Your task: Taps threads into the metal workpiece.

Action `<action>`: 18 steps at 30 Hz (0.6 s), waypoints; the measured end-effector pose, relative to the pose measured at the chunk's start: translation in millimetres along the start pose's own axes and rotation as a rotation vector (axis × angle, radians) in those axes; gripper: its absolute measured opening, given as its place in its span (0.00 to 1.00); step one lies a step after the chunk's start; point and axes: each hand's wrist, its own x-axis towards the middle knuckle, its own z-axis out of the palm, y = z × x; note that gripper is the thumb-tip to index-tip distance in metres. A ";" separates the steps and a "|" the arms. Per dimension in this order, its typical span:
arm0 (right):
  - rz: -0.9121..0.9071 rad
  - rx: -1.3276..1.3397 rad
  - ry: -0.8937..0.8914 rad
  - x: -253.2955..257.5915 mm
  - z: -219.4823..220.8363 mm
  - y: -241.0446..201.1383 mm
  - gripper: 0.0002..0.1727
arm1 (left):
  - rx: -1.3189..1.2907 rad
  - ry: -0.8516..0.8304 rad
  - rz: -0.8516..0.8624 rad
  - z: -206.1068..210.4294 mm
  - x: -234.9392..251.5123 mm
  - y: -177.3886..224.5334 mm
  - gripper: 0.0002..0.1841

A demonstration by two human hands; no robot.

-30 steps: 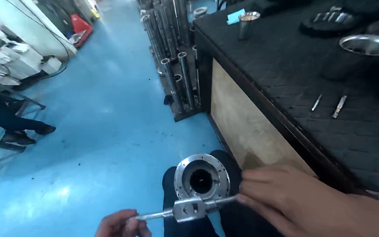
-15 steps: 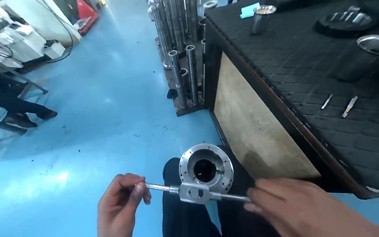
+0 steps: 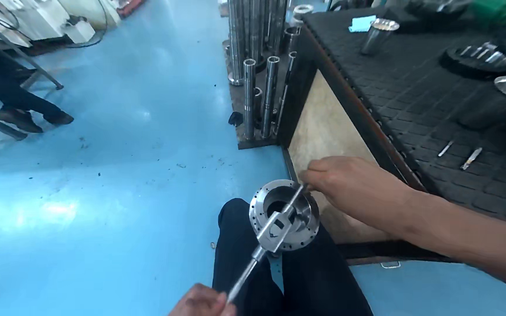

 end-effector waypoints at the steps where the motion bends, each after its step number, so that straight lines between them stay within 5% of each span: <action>1: -0.009 -0.015 -0.039 8.2 -2.1 -0.3 0.03 | 0.017 0.008 0.020 1.8 -2.5 -0.7 0.03; 5: -0.043 0.047 -0.153 1.9 -9.9 8.4 0.05 | 0.080 0.049 0.060 -4.5 7.1 -4.8 0.05; 9: -0.048 0.029 -0.063 -21.5 -9.5 3.8 0.08 | 0.086 0.087 0.006 -10.6 28.6 -6.3 0.05; 12: -0.049 0.051 -0.108 -36.3 -13.9 -6.3 0.20 | 0.132 0.214 -0.005 -14.7 55.9 -18.3 0.05; 18: 0.009 0.430 -0.672 -43.7 -60.0 -46.2 0.21 | 0.128 0.274 -0.144 -7.3 124.3 -30.6 0.18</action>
